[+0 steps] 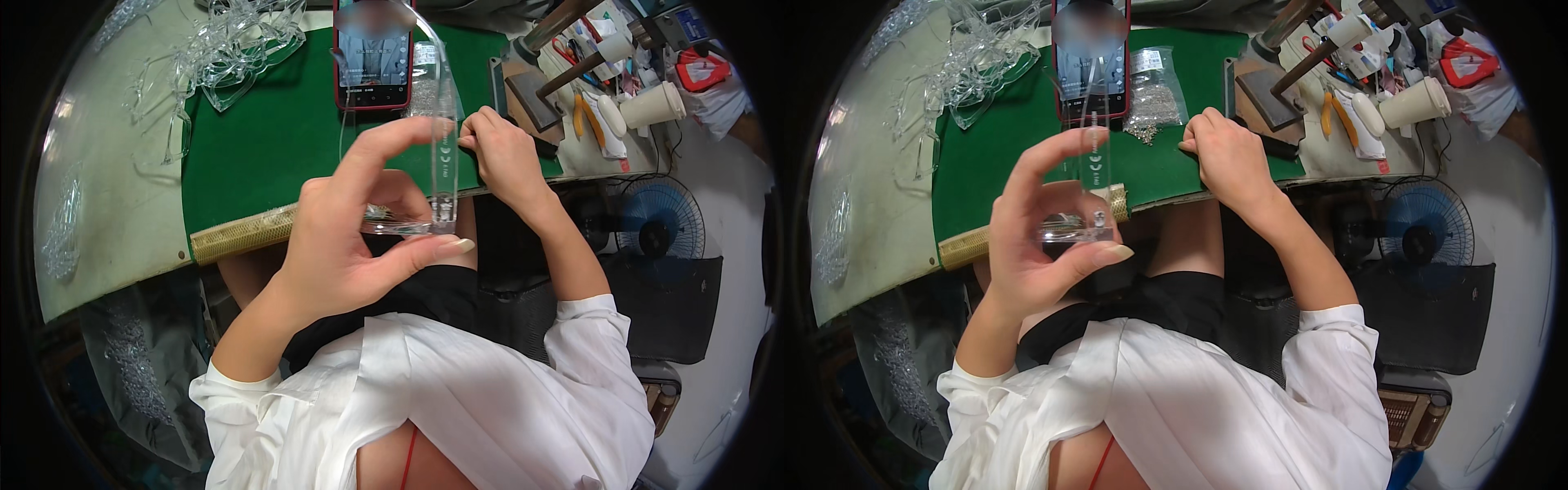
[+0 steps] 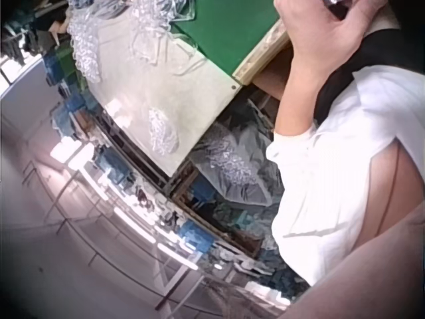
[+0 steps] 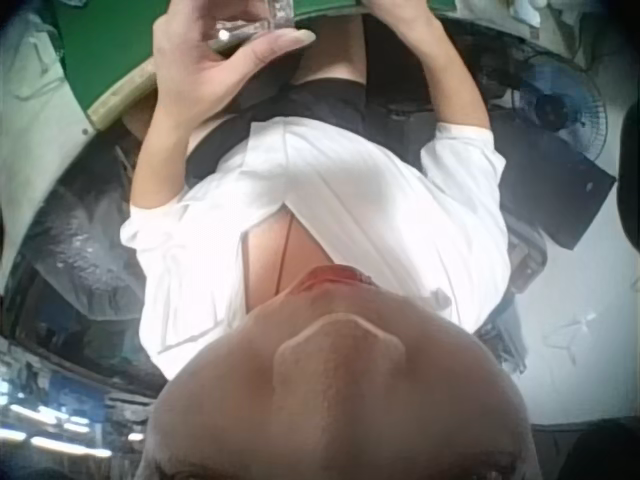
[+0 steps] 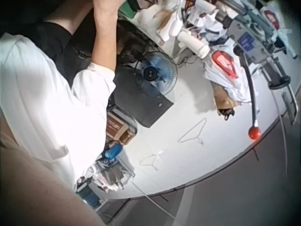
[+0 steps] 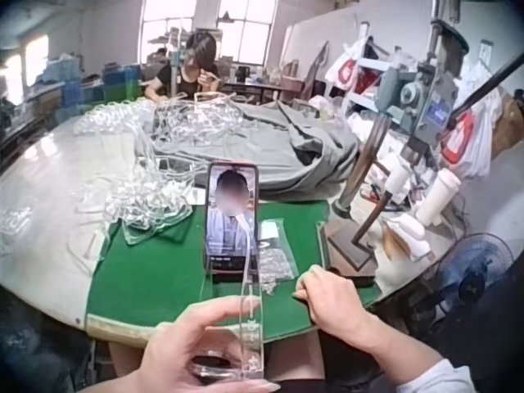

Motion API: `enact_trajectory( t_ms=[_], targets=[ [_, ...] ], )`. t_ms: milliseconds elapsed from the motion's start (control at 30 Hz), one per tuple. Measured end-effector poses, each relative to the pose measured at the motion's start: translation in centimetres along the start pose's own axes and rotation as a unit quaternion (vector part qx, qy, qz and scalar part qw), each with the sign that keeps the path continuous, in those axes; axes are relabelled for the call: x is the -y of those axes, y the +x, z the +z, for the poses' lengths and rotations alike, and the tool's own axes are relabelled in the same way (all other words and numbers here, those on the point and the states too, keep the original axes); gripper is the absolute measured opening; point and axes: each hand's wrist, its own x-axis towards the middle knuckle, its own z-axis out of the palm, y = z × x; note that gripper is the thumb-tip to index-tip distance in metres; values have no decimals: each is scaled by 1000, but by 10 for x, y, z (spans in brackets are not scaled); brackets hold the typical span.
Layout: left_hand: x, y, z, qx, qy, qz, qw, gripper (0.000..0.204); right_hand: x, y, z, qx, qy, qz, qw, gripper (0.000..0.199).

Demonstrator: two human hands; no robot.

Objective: The person assembles clear eyeglass frames by inserting small metal components into the frame arms. They repeatedly pick up frames, insert the parts, and place the frames on the table.

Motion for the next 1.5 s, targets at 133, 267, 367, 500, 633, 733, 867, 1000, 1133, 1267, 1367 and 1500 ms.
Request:
enact_trajectory(
  t_ms=[133,267,367,500,633,733,867,1000,1133,1267,1367,1500],
  targets=[
    [-3,6,14,-1,-23,-14,1000,72,-2,9,-24,0,238,-14,971,9],
    [-4,14,24,0,-35,-32,999,70,43,12,-78,-98,385,-186,899,22],
    [-5,16,29,11,-36,-41,998,68,51,9,-85,-113,324,-239,908,23],
    [-3,16,28,25,-3,-41,999,67,52,6,-84,-125,305,-217,919,21],
    [0,16,30,17,-1,-32,999,66,50,7,-82,-121,306,-222,918,20],
    [-1,16,29,15,4,-31,999,66,49,8,-82,-116,305,-229,917,21],
    [2,15,31,-15,12,-13,1000,65,51,7,-81,-108,317,-201,920,20],
    [-2,16,30,3,6,-24,1000,65,51,5,-80,-118,342,-185,914,18],
    [0,16,30,13,-32,-44,998,66,48,6,-77,-141,328,-207,911,17],
    [0,16,30,18,-51,-53,997,66,46,5,-76,-148,325,-206,911,16],
    [-1,16,31,16,-44,-56,997,66,47,3,-79,-138,335,-182,914,18],
    [-2,16,30,21,-43,-55,997,66,46,3,-76,-145,342,-180,911,23]
  ],
)
